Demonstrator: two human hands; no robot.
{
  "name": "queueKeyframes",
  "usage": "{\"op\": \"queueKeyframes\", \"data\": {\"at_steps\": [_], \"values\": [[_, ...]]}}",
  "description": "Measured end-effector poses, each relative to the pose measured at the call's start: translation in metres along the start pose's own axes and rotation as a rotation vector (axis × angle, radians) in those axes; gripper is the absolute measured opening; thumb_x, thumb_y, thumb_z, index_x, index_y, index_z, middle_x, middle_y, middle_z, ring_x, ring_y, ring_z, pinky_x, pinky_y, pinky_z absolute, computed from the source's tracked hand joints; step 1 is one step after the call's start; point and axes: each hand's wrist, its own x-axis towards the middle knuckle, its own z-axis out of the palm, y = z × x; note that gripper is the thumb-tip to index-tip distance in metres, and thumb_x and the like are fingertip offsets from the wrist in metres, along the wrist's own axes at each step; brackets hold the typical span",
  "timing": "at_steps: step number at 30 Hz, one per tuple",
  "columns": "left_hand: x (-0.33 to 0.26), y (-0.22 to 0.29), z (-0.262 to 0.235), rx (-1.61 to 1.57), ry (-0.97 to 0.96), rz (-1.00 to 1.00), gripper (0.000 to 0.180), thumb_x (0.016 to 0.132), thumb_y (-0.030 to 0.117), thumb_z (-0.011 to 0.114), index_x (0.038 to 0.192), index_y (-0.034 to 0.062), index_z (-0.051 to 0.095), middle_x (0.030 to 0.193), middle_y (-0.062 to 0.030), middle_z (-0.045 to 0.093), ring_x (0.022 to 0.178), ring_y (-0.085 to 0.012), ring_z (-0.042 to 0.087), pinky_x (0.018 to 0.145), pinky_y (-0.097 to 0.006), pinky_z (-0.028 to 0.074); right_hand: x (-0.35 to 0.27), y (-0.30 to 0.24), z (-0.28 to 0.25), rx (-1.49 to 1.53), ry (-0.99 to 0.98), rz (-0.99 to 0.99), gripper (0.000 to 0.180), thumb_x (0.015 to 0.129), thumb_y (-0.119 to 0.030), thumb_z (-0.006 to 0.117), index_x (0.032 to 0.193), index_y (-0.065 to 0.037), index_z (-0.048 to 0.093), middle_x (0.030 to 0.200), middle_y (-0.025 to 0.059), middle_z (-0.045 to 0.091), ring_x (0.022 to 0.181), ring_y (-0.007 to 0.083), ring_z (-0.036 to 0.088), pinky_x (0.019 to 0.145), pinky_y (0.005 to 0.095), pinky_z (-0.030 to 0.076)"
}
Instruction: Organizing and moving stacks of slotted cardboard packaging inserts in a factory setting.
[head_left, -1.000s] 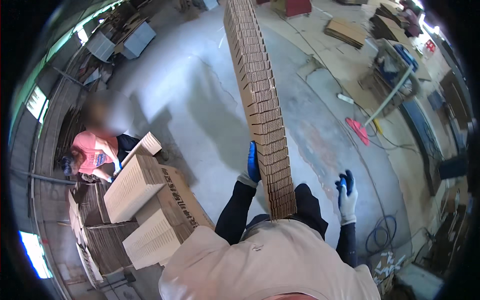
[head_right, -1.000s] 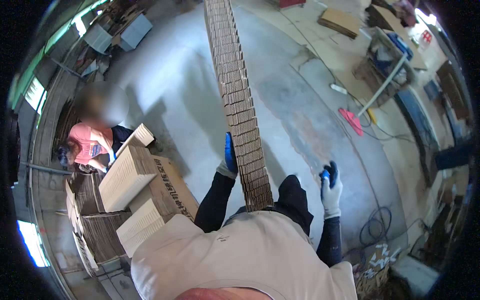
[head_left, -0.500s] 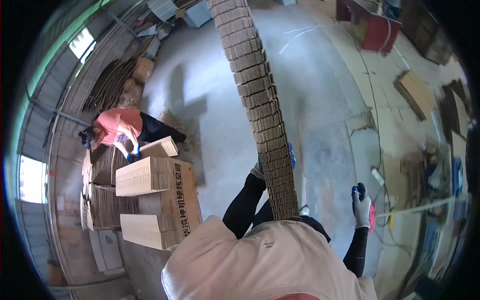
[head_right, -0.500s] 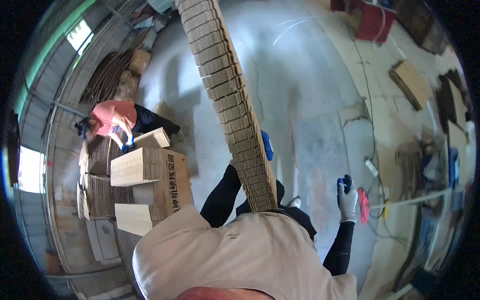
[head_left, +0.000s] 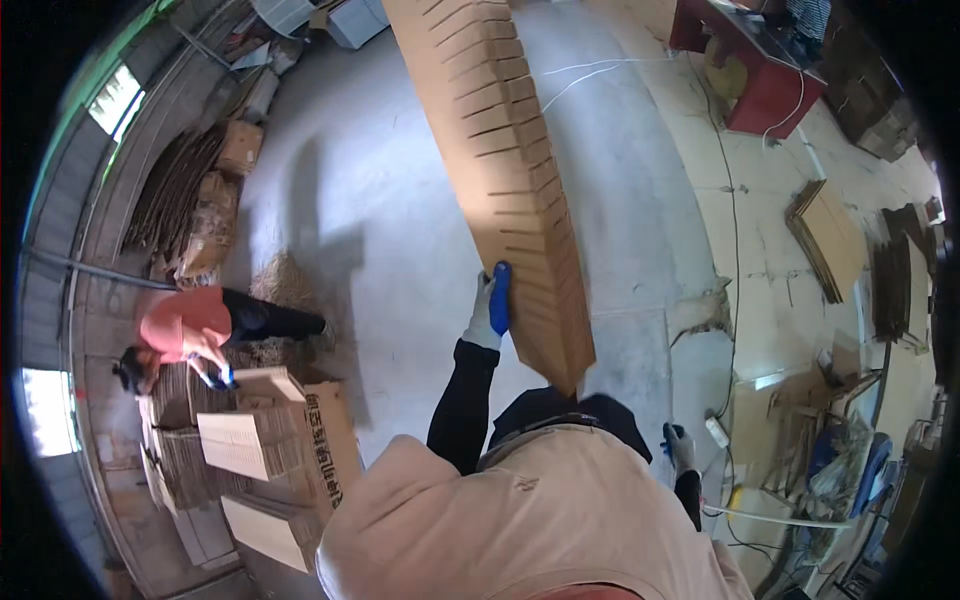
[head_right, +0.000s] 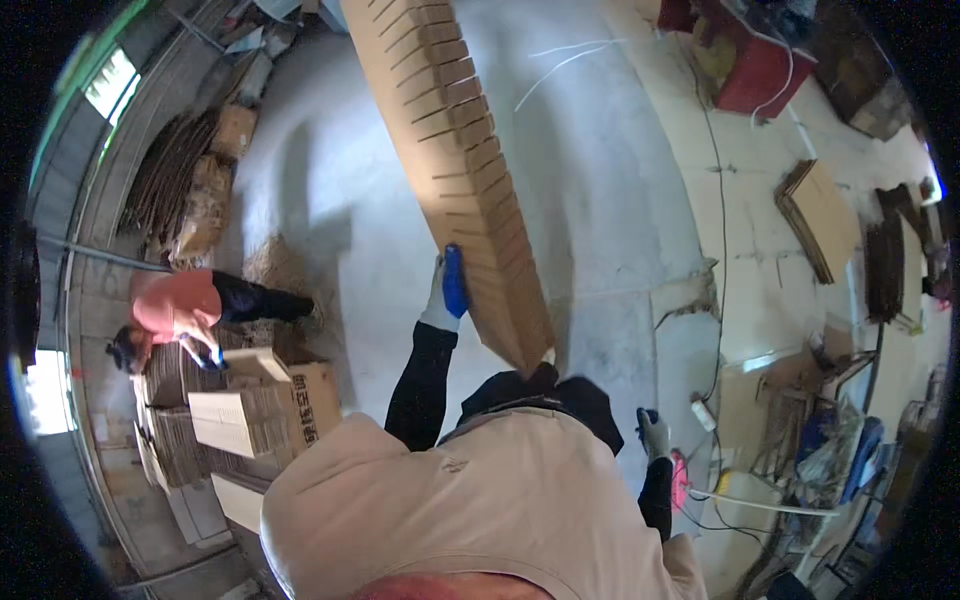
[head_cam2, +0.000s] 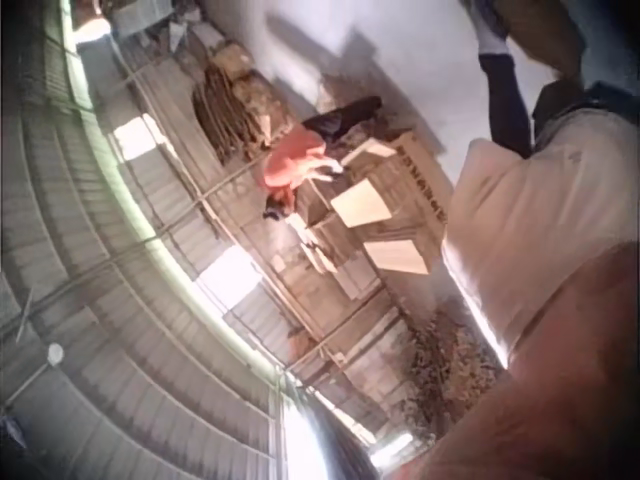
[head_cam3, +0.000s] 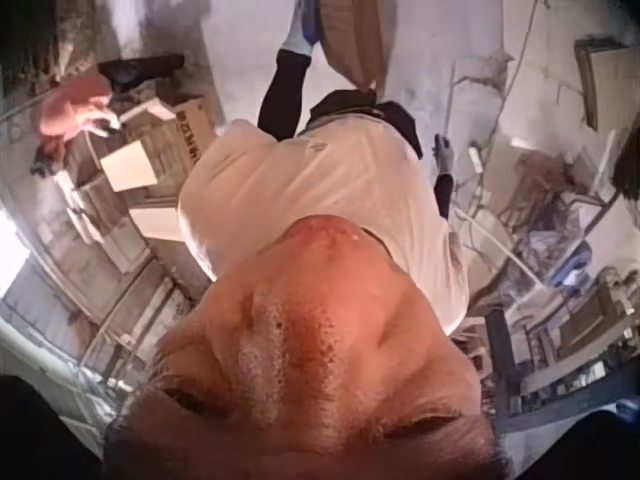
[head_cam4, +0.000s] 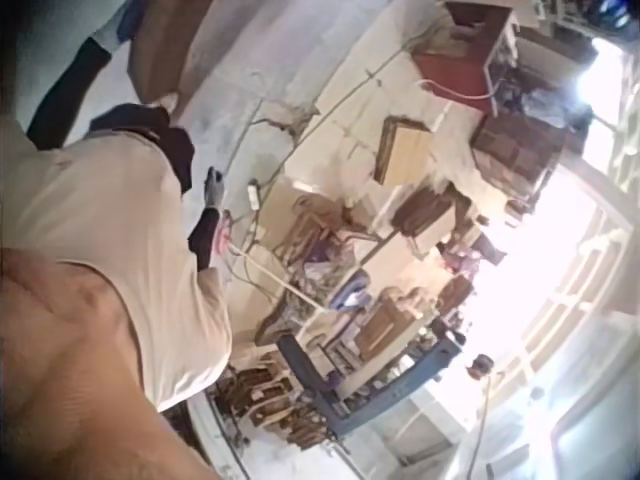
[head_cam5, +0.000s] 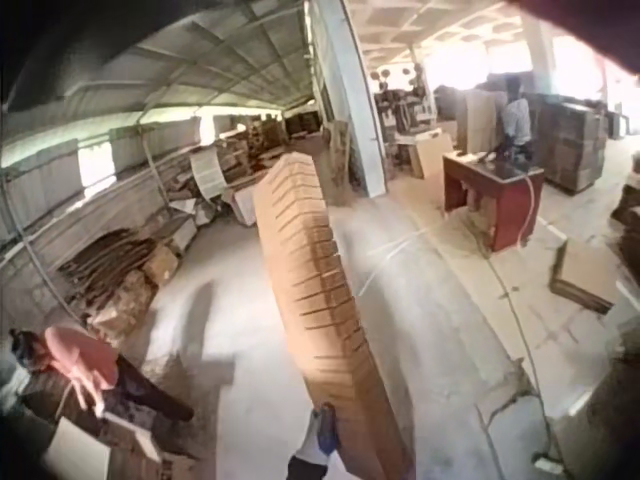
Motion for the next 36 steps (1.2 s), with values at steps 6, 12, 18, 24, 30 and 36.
{"op": "queueKeyframes", "data": {"at_steps": [6, 12, 18, 24, 30, 36], "values": [[0.172, 0.058, 0.102, -0.126, 0.098, -0.049, 0.04, 0.091, 0.029, 0.069, 0.114, -0.0034, 0.063, 0.101, -0.0036, 0.066, 0.089, -0.0111, 0.059, 0.081, -0.025, 0.047, 0.065, -0.042, -0.009, 0.306, 0.034, 0.254, 0.041, 0.089, -0.043, 0.067, 0.103, -0.006, 0.058, 0.074, 0.0026, 0.058, 0.057, 0.0153, 0.059, 0.048, 0.0292, 0.048], [0.338, -0.004, 0.175, -0.355, 0.124, -0.121, 0.036, 0.093, 0.023, 0.066, 0.119, -0.0006, 0.058, 0.108, -0.0061, 0.063, 0.095, -0.0134, 0.06, 0.084, -0.027, 0.05, 0.2, -0.163, -0.011, 0.29, 0.031, 0.297, 0.039, 0.088, -0.042, 0.067, 0.091, -0.003, 0.065, 0.071, 0.0037, 0.062, 0.057, 0.0146, 0.061, 0.05, 0.0292, 0.047], [0.493, 0.08, 0.244, -0.077, 0.092, -0.175, 0.055, 0.095, 0.043, 0.059, 0.127, -0.0018, 0.053, 0.117, -0.0137, 0.062, 0.102, -0.0241, 0.062, 0.088, -0.039, 0.052, 0.409, -0.321, -0.062, 0.067, 0.133, -0.058, 0.037, 0.09, -0.039, 0.067, 0.088, -0.002, 0.068, 0.069, 0.0029, 0.063, 0.056, 0.0102, 0.057, 0.049, 0.0268, 0.045], [0.635, 0.121, 0.26, -0.015, 0.244, -0.085, 0.042, 0.093, 0.029, 0.065, 0.116, -0.0053, 0.059, 0.106, -0.0105, 0.065, 0.092, -0.0187, 0.062, 0.081, -0.033, 0.052, 0.542, -0.625, -0.118, -0.279, 0.137, -0.2, 0.047, 0.09, -0.051, 0.056, 0.091, -0.006, 0.069, 0.075, 0.02, 0.065, 0.069, 0.0361, 0.064, 0.064, 0.0435, 0.049], [0.823, 0.118, 0.329, -0.007, 0.139, -0.041, 0.042, 0.093, 0.027, 0.066, 0.116, -0.0067, 0.058, 0.105, -0.0115, 0.065, 0.09, -0.0189, 0.062, 0.081, -0.033, 0.052, 0.689, -0.821, -0.118, -0.334, 0.197, -0.325, 0.043, 0.088, -0.049, 0.059, 0.095, -0.008, 0.067, 0.083, 0.017, 0.068, 0.079, 0.0365, 0.066, 0.069, 0.0439, 0.05], [1.021, 0.156, 0.44, -0.038, -0.049, -0.134, 0.041, 0.095, 0.028, 0.062, 0.117, -0.0062, 0.059, 0.109, -0.01, 0.065, 0.095, -0.0173, 0.06, 0.084, -0.033, 0.05, 0.798, -0.92, -0.119, -0.401, 0.361, -0.347, 0.05, 0.086, -0.053, 0.058, 0.107, -0.008, 0.064, 0.09, 0.0214, 0.068, 0.086, 0.0397, 0.065, 0.074, 0.0467, 0.051]]}}
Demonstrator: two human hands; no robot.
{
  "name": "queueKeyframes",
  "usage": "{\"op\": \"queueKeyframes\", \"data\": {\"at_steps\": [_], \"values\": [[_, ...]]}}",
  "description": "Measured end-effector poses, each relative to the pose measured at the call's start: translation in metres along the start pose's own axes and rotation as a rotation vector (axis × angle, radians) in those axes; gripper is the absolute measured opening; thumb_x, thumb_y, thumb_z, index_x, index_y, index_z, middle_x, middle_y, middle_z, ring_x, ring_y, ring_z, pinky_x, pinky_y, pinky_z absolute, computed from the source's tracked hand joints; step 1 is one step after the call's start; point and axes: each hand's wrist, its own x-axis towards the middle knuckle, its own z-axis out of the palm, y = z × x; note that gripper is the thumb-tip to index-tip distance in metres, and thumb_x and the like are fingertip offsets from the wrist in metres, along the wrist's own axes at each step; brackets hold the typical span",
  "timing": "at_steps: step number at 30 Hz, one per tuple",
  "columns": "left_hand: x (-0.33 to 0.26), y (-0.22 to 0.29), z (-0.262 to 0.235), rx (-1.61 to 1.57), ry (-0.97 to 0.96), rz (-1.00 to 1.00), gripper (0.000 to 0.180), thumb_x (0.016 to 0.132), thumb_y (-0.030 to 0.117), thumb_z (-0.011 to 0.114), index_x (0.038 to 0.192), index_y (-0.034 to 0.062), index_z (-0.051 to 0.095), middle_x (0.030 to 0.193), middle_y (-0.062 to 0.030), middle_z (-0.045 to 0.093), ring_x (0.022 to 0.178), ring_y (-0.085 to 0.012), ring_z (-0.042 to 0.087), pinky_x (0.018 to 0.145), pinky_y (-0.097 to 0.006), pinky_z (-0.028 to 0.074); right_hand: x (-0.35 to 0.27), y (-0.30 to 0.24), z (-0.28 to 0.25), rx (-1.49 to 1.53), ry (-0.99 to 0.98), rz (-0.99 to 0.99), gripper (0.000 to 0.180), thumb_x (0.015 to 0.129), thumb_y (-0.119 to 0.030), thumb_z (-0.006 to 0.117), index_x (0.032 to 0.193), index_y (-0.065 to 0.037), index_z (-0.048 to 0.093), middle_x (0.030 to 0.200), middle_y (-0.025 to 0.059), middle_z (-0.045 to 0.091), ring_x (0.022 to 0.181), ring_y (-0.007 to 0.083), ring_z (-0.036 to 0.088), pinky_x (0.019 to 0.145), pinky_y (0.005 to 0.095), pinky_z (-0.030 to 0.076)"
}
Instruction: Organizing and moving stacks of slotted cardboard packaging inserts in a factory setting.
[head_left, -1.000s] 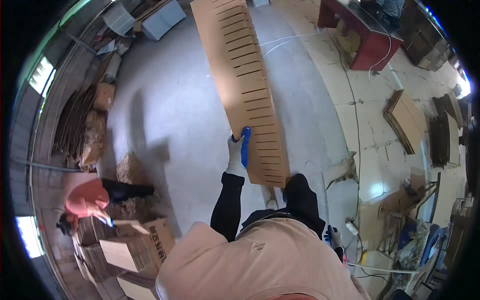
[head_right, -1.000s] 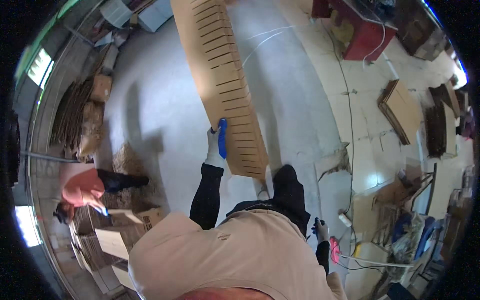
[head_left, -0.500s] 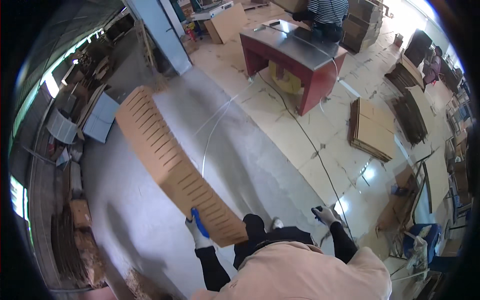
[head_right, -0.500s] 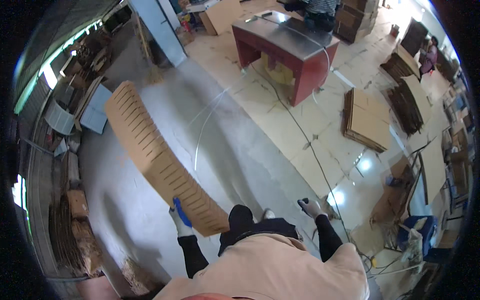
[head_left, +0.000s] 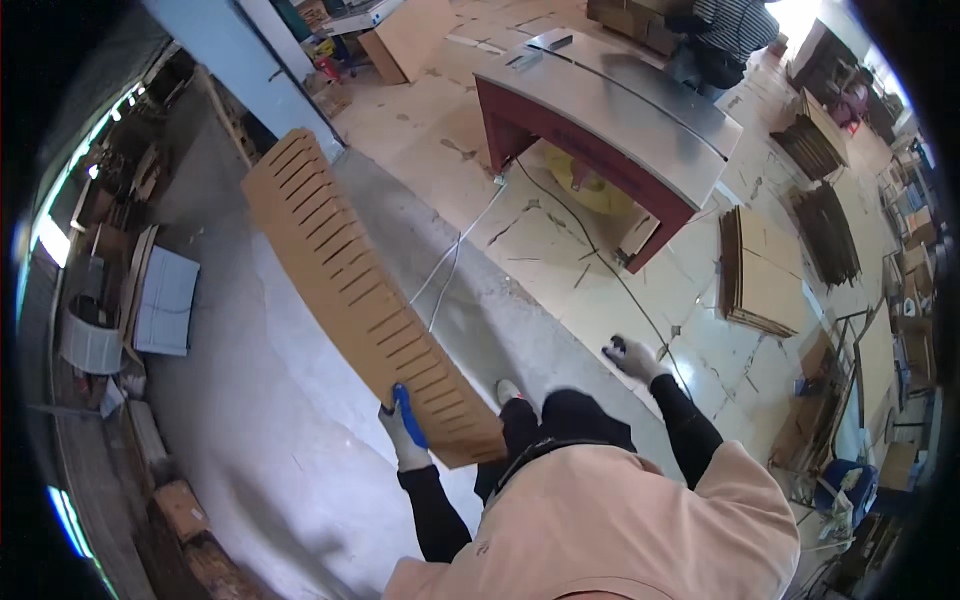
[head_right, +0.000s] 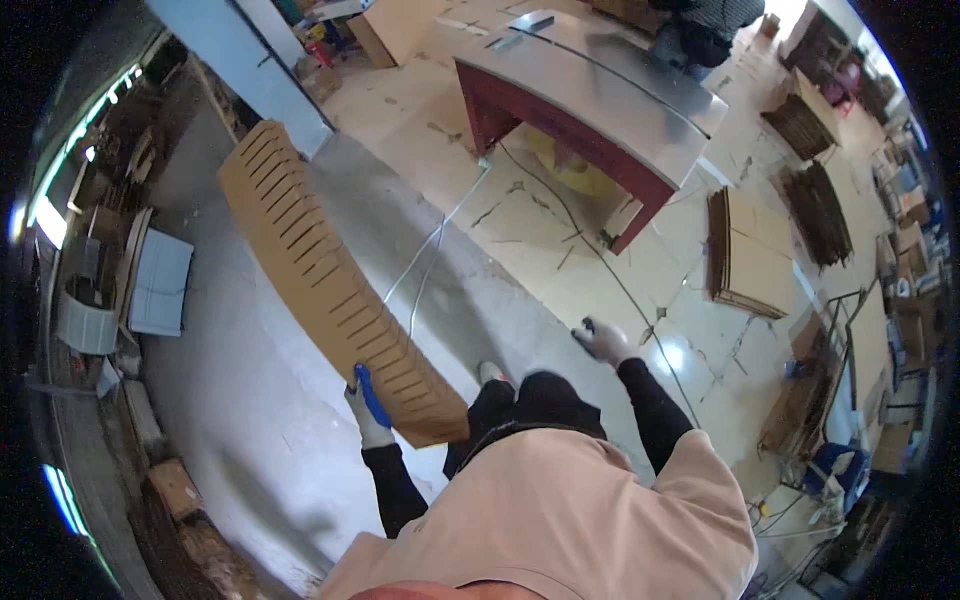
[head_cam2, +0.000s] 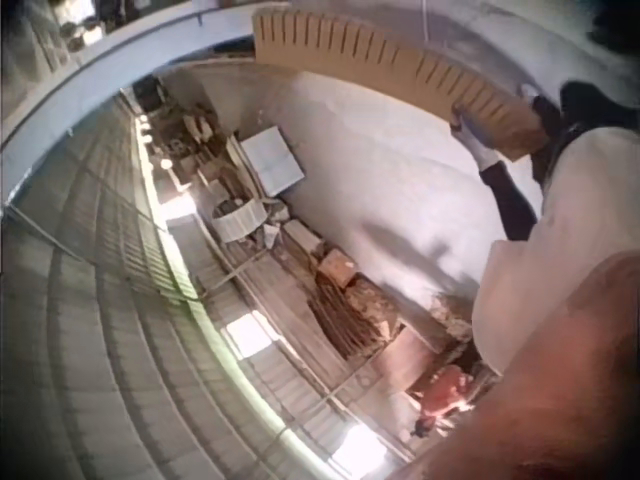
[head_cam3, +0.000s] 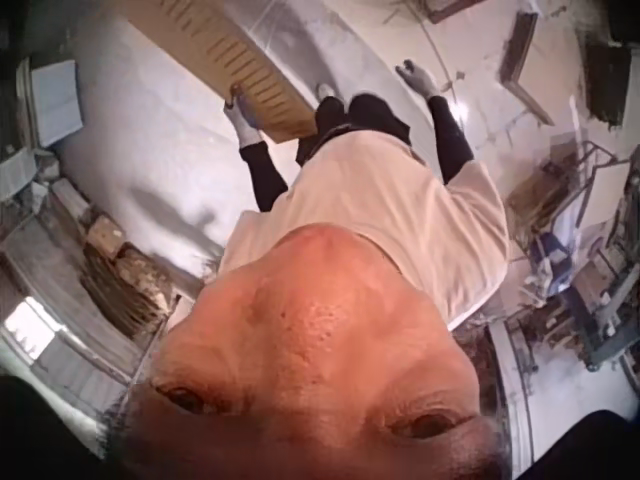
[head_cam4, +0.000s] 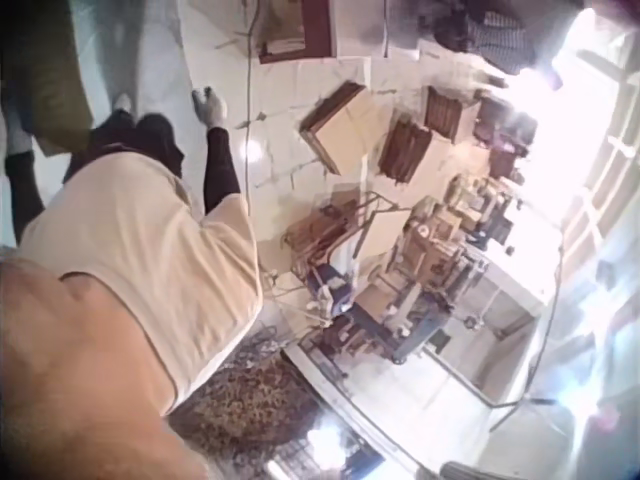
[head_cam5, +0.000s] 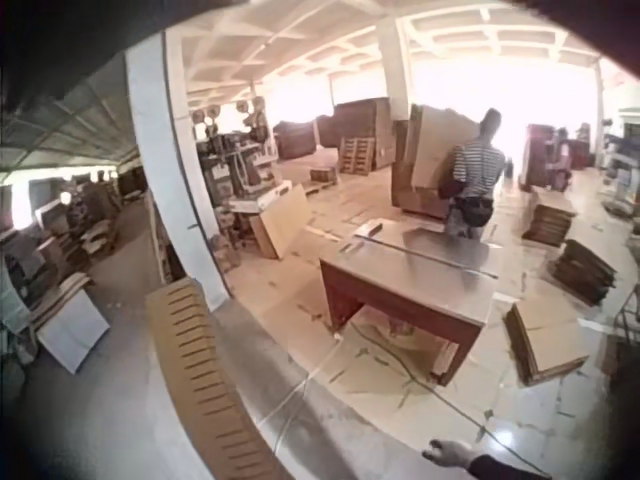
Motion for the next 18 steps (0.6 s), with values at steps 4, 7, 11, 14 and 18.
{"op": "queueKeyframes", "data": {"at_steps": [4, 7, 11, 14, 18], "values": [[0.133, 0.045, 0.061, 0.132, -0.048, -0.039, 0.043, 0.095, 0.033, 0.063, 0.115, -0.005, 0.059, 0.104, -0.0085, 0.065, 0.092, -0.0157, 0.06, 0.082, -0.031, 0.049, 0.142, -0.074, -0.061, -0.116, 0.243, -0.009, 0.057, 0.089, -0.051, 0.058, 0.12, -0.002, 0.057, 0.113, 0.0221, 0.064, 0.104, 0.039, 0.061, 0.088, 0.046, 0.049], [0.223, 0.064, 0.11, 0.153, -0.103, -0.066, 0.044, 0.094, 0.036, 0.063, 0.113, -0.0043, 0.06, 0.103, -0.0083, 0.065, 0.09, -0.0155, 0.06, 0.08, -0.031, 0.049, 0.258, -0.129, -0.095, -0.231, 0.401, -0.125, 0.057, 0.087, -0.044, 0.062, 0.123, 0.0, 0.054, 0.126, 0.0224, 0.055, 0.119, 0.0382, 0.051, 0.098, 0.0444, 0.043], [0.33, 0.067, 0.181, 0.262, -0.208, -0.041, 0.048, 0.095, 0.04, 0.06, 0.12, -0.0014, 0.057, 0.108, -0.0102, 0.064, 0.094, -0.0193, 0.063, 0.083, -0.033, 0.051, 0.44, -0.197, -0.125, -0.535, 0.394, -0.351, 0.075, 0.086, -0.049, 0.06, 0.135, 0.005, 0.043, 0.138, 0.0241, 0.046, 0.132, 0.0389, 0.04, 0.108, 0.0509, 0.031], [0.408, 0.062, 0.242, 0.283, -0.202, -0.054, 0.045, 0.095, 0.035, 0.061, 0.118, -0.0028, 0.058, 0.106, -0.0094, 0.065, 0.094, -0.0173, 0.062, 0.082, -0.032, 0.051, 0.584, -0.255, -0.142, -0.781, 0.22, -0.322, 0.09, 0.083, -0.058, 0.059, 0.14, 0.009, 0.035, 0.147, 0.0265, 0.035, 0.141, 0.0399, 0.028, 0.116, 0.0518, 0.018], [0.489, 0.063, 0.317, 0.33, -0.201, -0.145, 0.038, 0.091, 0.028, 0.069, 0.11, -0.004, 0.062, 0.102, -0.0089, 0.066, 0.09, -0.0149, 0.061, 0.079, -0.029, 0.05, 0.743, -0.285, -0.14, -0.809, 0.099, -0.257, 0.099, 0.082, -0.064, 0.057, 0.143, 0.009, 0.03, 0.148, 0.03, 0.031, 0.141, 0.043, 0.025, 0.117, 0.0526, 0.014]]}}
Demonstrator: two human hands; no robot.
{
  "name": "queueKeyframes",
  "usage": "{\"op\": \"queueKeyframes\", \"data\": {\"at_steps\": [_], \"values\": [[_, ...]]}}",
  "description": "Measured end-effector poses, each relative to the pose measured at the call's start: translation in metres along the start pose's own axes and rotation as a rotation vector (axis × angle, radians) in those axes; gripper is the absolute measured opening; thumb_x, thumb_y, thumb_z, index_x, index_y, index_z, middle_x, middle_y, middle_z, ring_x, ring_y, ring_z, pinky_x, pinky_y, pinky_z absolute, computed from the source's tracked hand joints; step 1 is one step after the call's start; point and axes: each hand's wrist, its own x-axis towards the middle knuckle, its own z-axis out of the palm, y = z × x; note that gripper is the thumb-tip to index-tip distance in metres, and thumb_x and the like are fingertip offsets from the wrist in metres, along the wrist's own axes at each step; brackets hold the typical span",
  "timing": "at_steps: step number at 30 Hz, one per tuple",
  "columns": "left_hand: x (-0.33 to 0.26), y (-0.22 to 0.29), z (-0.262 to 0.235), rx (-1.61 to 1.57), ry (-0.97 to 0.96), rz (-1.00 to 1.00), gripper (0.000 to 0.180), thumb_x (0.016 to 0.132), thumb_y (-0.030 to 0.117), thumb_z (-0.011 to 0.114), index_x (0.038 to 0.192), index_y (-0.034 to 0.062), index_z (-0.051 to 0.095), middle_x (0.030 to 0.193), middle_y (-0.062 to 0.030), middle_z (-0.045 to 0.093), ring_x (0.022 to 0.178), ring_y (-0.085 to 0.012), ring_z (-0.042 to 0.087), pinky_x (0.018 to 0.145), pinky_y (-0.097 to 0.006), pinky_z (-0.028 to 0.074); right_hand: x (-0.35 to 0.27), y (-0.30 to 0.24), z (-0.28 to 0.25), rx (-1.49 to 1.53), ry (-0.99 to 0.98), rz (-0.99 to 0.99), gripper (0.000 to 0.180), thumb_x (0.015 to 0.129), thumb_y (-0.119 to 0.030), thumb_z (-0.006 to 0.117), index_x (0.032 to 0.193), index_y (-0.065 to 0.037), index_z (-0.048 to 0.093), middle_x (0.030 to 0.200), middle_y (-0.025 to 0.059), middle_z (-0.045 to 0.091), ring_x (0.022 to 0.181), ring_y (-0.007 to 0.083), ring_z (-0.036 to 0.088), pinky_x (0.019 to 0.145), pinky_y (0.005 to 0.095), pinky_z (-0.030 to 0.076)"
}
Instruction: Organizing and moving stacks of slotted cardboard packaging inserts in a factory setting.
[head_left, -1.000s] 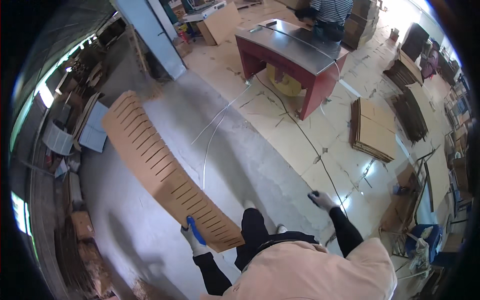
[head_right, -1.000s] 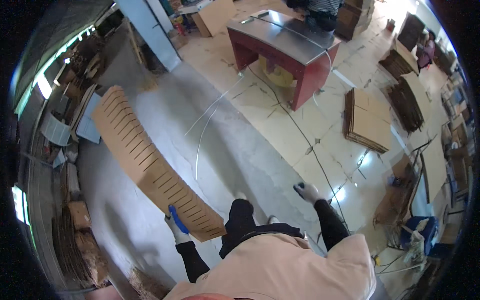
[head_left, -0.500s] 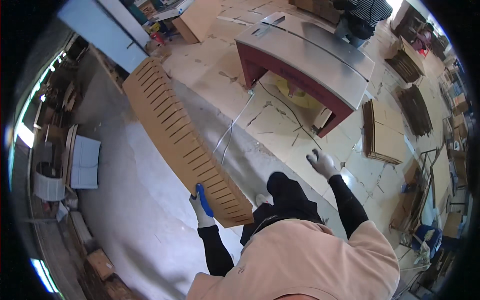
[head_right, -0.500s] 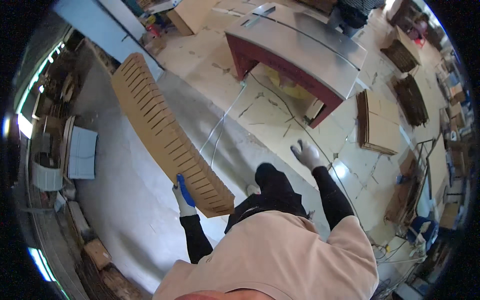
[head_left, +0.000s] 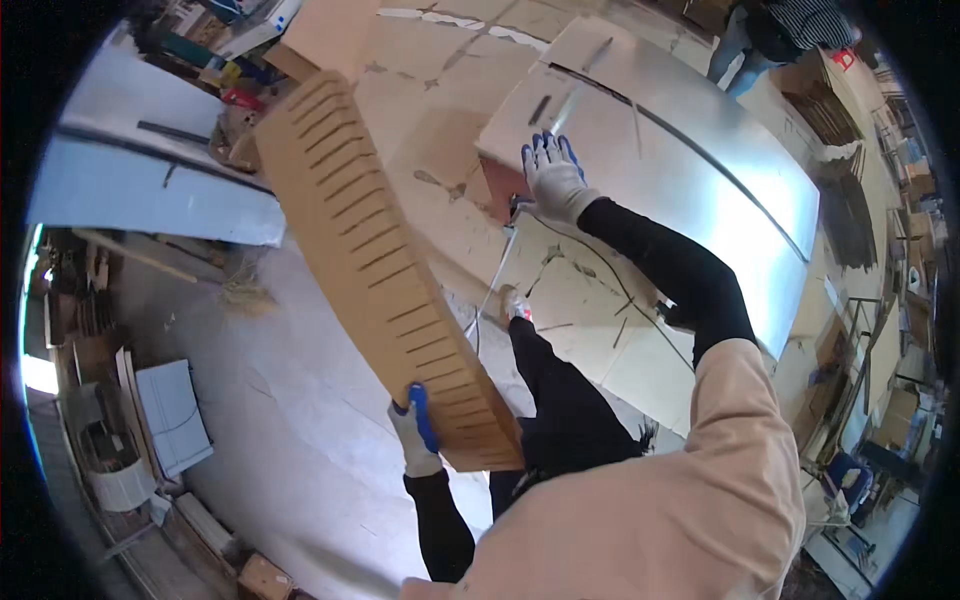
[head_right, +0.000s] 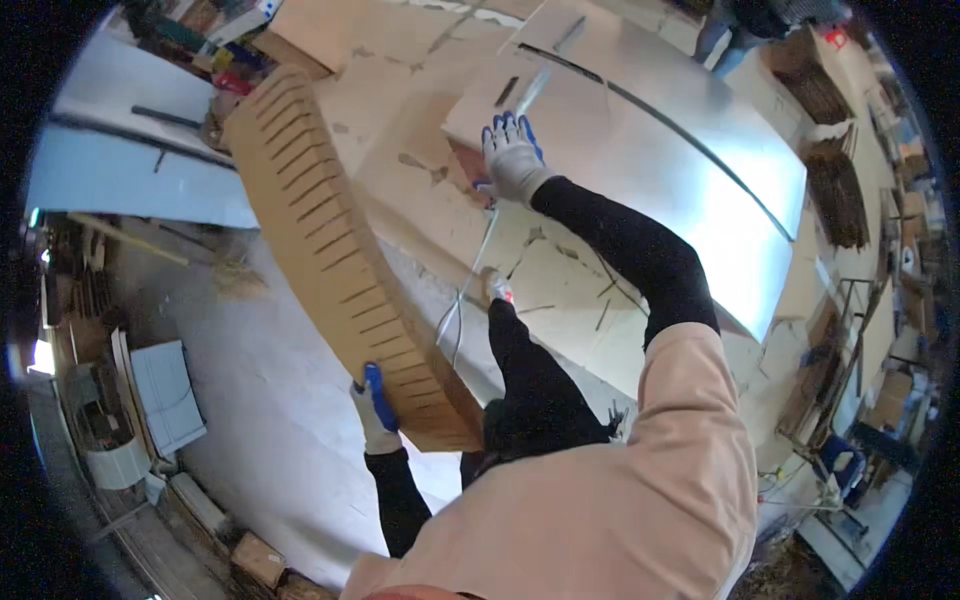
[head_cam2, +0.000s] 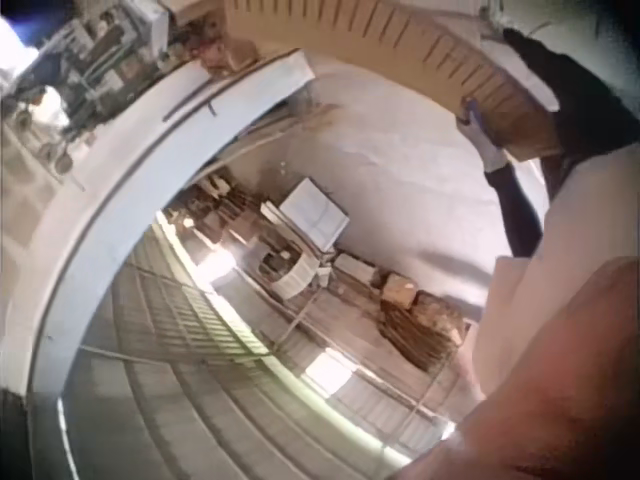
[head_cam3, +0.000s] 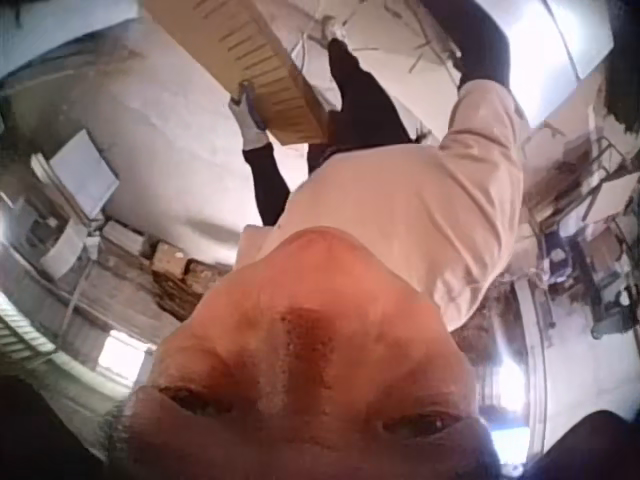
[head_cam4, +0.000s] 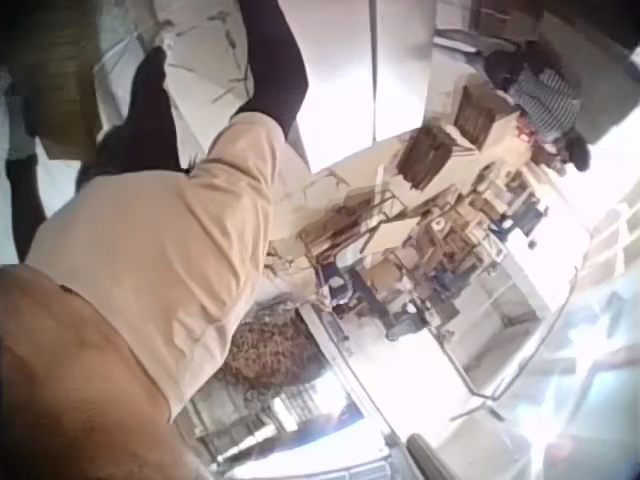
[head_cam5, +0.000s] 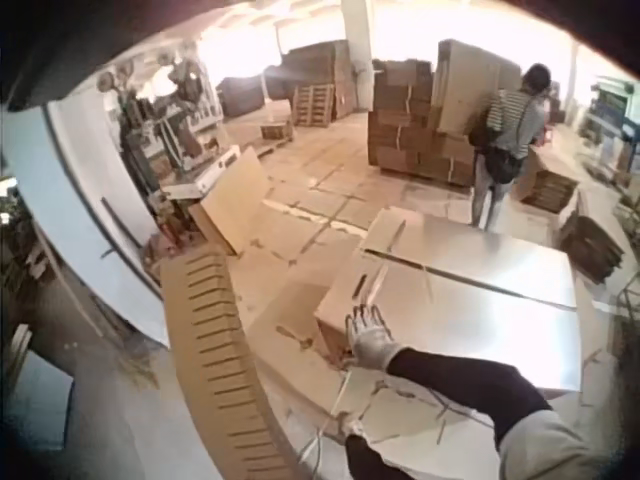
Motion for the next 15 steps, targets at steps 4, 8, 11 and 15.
{"op": "queueKeyframes", "data": {"at_steps": [4, 8, 11, 15], "values": [[0.028, 0.009, 0.027, -0.009, -0.075, -0.191, 0.042, 0.089, 0.029, 0.071, 0.111, -0.0049, 0.062, 0.101, -0.0093, 0.067, 0.087, -0.016, 0.063, 0.078, -0.029, 0.05, 0.043, 0.009, 0.027, -0.015, -0.107, 0.039, 0.104, 0.079, -0.067, 0.059, 0.143, 0.009, 0.03, 0.148, 0.0317, 0.029, 0.141, 0.0452, 0.024, 0.117, 0.0534, 0.013], [0.089, 0.014, 0.048, 0.008, -0.163, -0.244, 0.041, 0.09, 0.027, 0.07, 0.113, -0.0055, 0.061, 0.102, -0.0088, 0.067, 0.089, -0.0157, 0.062, 0.079, -0.029, 0.05, 0.072, 0.021, 0.045, 0.05, -0.082, 0.046, 0.098, 0.081, -0.063, 0.059, 0.142, 0.01, 0.032, 0.146, 0.0318, 0.032, 0.14, 0.0437, 0.027, 0.117, 0.0536, 0.014], [0.135, 0.023, 0.07, 0.018, -0.236, -0.29, 0.038, 0.09, 0.023, 0.069, 0.113, -0.0057, 0.061, 0.102, -0.0077, 0.067, 0.089, -0.0134, 0.062, 0.078, -0.028, 0.05, 0.067, 0.026, 0.069, 0.163, 0.182, -0.128, 0.074, 0.082, -0.047, 0.064, 0.134, 0.003, 0.046, 0.137, 0.0237, 0.047, 0.133, 0.0383, 0.04, 0.113, 0.0525, 0.024], [0.171, 0.022, 0.091, -0.052, -0.255, -0.333, 0.032, 0.081, 0.003, 0.072, 0.11, -0.0069, 0.063, 0.102, -0.011, 0.069, 0.086, -0.0165, 0.066, 0.077, -0.028, 0.053, 0.043, 0.041, 0.083, 0.302, 0.336, -0.152, 0.051, 0.078, -0.035, 0.07, 0.119, -0.006, 0.06, 0.121, 0.0133, 0.059, 0.119, 0.0321, 0.051, 0.107, 0.0511, 0.034]]}}
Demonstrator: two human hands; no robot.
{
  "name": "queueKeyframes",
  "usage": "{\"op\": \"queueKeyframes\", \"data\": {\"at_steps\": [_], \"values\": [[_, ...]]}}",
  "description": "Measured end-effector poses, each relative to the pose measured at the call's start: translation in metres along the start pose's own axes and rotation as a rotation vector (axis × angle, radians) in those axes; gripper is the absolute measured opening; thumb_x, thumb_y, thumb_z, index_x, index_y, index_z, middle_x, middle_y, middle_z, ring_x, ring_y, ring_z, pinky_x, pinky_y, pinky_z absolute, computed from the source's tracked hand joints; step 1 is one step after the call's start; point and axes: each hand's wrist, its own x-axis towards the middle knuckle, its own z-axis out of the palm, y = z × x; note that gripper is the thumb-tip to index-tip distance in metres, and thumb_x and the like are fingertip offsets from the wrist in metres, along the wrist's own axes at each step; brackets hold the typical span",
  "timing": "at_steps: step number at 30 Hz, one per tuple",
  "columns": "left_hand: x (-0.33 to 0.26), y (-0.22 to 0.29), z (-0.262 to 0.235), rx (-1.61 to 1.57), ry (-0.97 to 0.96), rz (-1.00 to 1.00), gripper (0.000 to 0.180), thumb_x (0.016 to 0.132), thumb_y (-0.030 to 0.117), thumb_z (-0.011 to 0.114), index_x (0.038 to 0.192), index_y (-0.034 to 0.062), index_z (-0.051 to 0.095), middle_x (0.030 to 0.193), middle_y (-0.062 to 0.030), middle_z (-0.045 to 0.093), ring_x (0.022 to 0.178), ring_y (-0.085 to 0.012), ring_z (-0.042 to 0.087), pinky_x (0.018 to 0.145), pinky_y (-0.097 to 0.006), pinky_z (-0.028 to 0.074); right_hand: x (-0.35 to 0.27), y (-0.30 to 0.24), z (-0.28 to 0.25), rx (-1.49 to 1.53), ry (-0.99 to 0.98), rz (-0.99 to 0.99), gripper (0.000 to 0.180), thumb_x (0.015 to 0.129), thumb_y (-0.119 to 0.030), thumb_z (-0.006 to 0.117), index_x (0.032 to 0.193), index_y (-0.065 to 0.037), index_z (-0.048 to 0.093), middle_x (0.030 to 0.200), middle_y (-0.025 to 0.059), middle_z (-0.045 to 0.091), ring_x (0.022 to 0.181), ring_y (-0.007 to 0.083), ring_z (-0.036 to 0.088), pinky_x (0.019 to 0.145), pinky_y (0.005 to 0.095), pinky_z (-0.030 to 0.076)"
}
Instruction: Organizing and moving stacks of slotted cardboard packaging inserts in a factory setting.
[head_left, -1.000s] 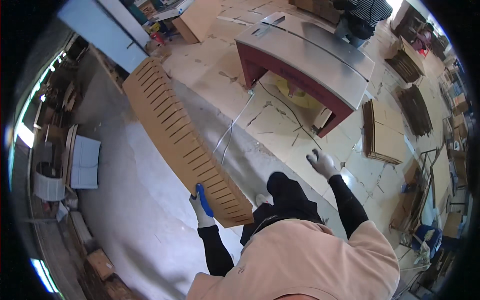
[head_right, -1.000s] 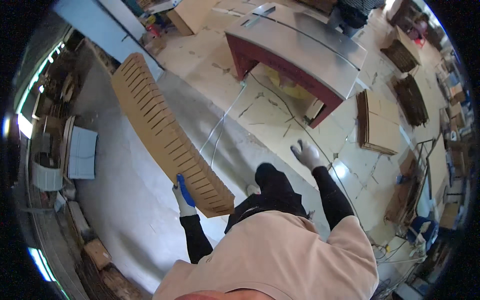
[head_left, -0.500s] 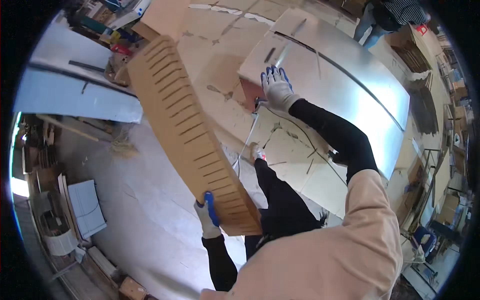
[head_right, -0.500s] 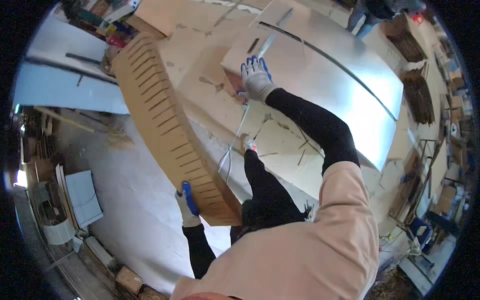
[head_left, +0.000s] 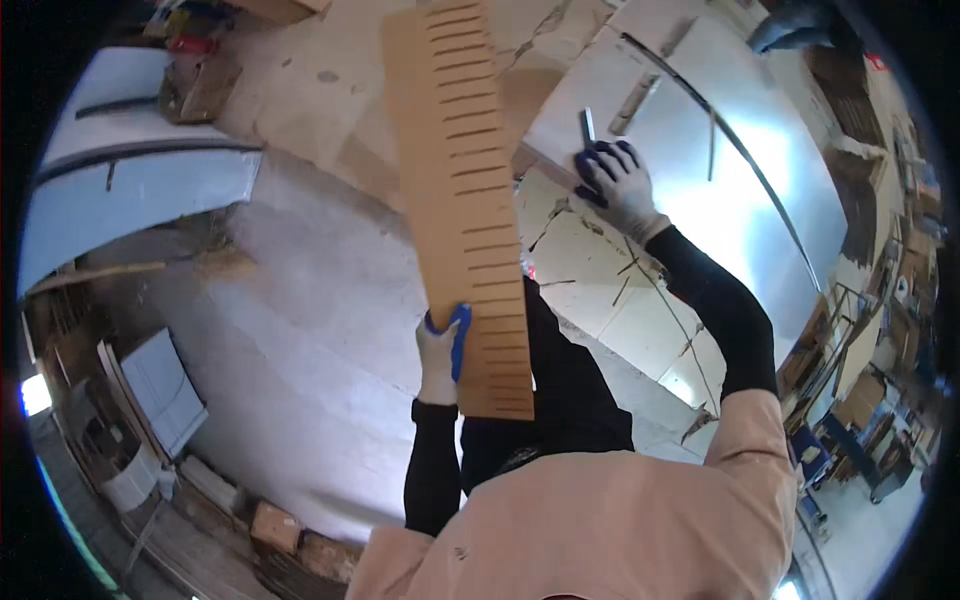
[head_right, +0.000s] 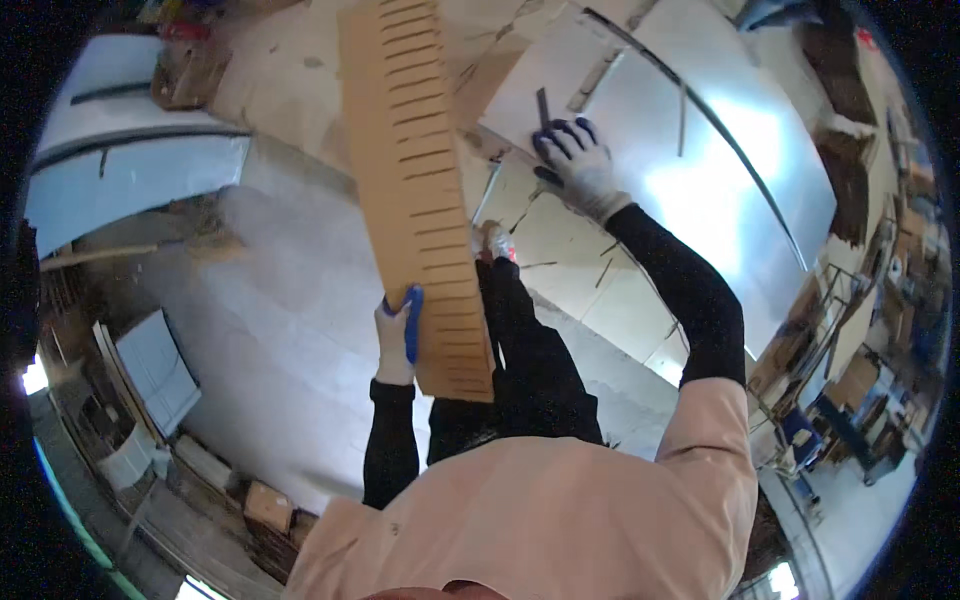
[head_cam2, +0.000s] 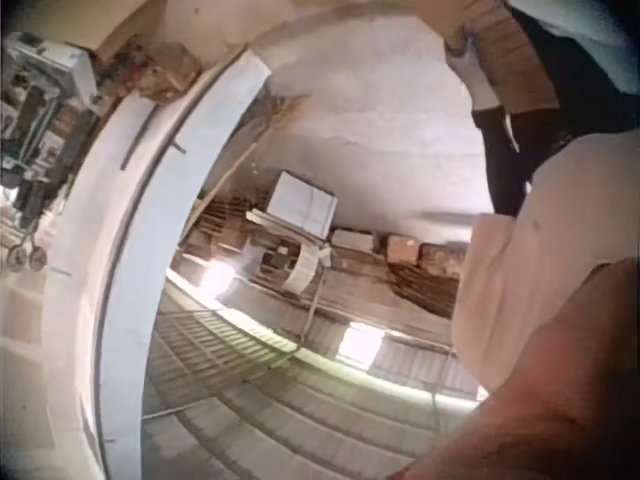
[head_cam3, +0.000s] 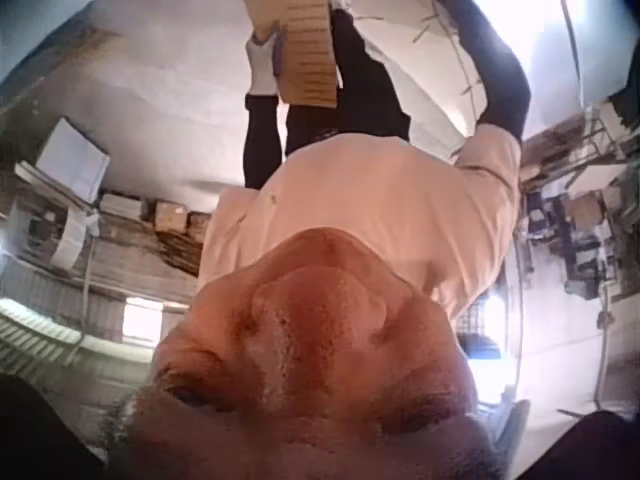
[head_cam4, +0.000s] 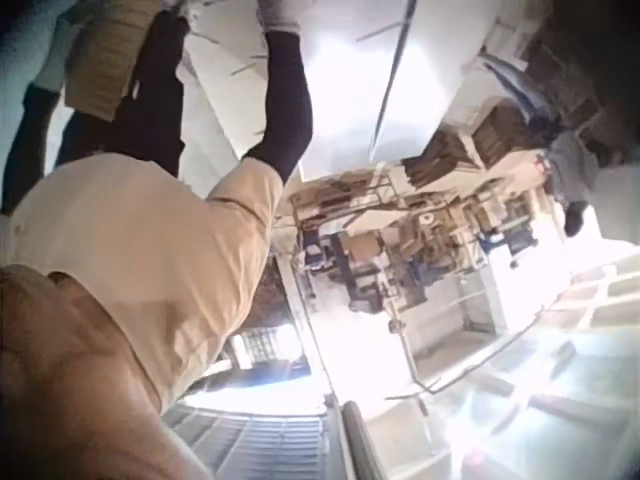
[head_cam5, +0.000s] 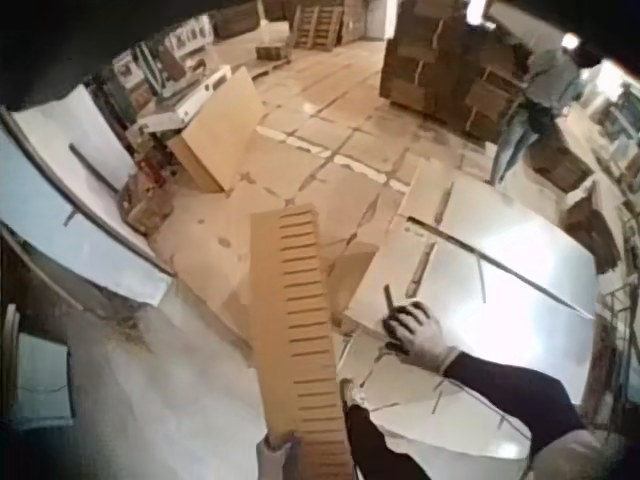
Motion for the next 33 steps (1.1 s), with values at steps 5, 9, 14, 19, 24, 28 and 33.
{"op": "queueKeyframes", "data": {"at_steps": [5, 9, 14, 19, 24, 28, 33], "values": [[0.041, -0.027, -0.007, 0.314, -0.014, 0.058, 0.042, 0.073, 0.006, 0.078, 0.109, -0.008, 0.063, 0.099, -0.0161, 0.07, 0.087, -0.0224, 0.068, 0.079, -0.031, 0.053, -0.015, 0.003, 0.004, 0.092, 0.012, 0.04, 0.042, 0.076, -0.027, 0.072, 0.114, -0.01, 0.063, 0.106, 0.0086, 0.063, 0.107, 0.0287, 0.057, 0.093, 0.0482, 0.045], [0.044, -0.026, 0.003, 0.404, -0.048, 0.069, 0.044, 0.072, 0.009, 0.079, 0.111, -0.0065, 0.063, 0.098, -0.0159, 0.071, 0.087, -0.0225, 0.068, 0.079, -0.032, 0.053, -0.02, -0.002, -0.019, 0.165, -0.034, 0.174, 0.044, 0.077, -0.021, 0.07, 0.118, -0.009, 0.061, 0.105, 0.01, 0.063, 0.095, 0.0287, 0.062, 0.08, 0.042, 0.05], [0.027, 0.004, 0.029, 0.361, -0.042, 0.055, 0.046, 0.071, 0.013, 0.082, 0.11, -0.0047, 0.064, 0.099, -0.0149, 0.071, 0.086, -0.0213, 0.068, 0.077, -0.032, 0.053, -0.026, 0.019, -0.057, 0.116, -0.157, 0.376, 0.043, 0.078, -0.005, 0.064, 0.121, -0.006, 0.06, 0.096, 0.0158, 0.06, 0.081, 0.0355, 0.063, 0.068, 0.0411, 0.053], [0.021, 0.006, 0.037, 0.485, 0.011, 0.037, 0.049, 0.069, 0.016, 0.084, 0.109, -0.0044, 0.064, 0.099, -0.0162, 0.071, 0.088, -0.0245, 0.07, 0.077, -0.033, 0.054, -0.015, 0.031, -0.098, 0.097, -0.252, 0.42, 0.028, 0.08, -0.001, 0.06, 0.108, -0.001, 0.063, 0.107, 0.0213, 0.057, 0.084, 0.0385, 0.063, 0.076, 0.0435, 0.054], [0.005, -0.008, 0.063, 0.538, 0.14, 0.046, 0.051, 0.067, 0.019, 0.085, 0.108, -0.0025, 0.063, 0.099, -0.0179, 0.071, 0.092, -0.031, 0.069, 0.08, -0.037, 0.053, 0.009, 0.055, -0.119, 0.127, -0.592, 0.324, 0.017, 0.08, -0.006, 0.064, 0.096, 0.0, 0.064, 0.098, 0.0182, 0.062, 0.083, 0.0364, 0.064, 0.074, 0.0423, 0.054], [-0.004, -0.003, 0.082, 0.416, 0.191, 0.025, 0.049, 0.067, 0.02, 0.085, 0.105, -0.0024, 0.063, 0.098, -0.0193, 0.07, 0.093, -0.0327, 0.068, 0.08, -0.038, 0.053, 0.046, 0.05, -0.145, 0.165, -0.649, 0.264, 0.018, 0.081, -0.009, 0.065, 0.096, -0.001, 0.063, 0.09, 0.016, 0.064, 0.082, 0.0346, 0.065, 0.073, 0.042, 0.053], [0.01, -0.011, 0.112, 0.15, 0.199, 0.094, 0.05, 0.069, 0.023, 0.084, 0.109, -0.0008, 0.064, 0.098, -0.0178, 0.071, 0.091, -0.0326, 0.069, 0.08, -0.037, 0.054, 0.105, 0.041, -0.182, 0.541, -0.556, 0.288, 0.028, 0.08, 0.001, 0.062, 0.108, -0.004, 0.064, 0.092, 0.0131, 0.069, 0.074, 0.0313, 0.067, 0.065, 0.0352, 0.054]]}}
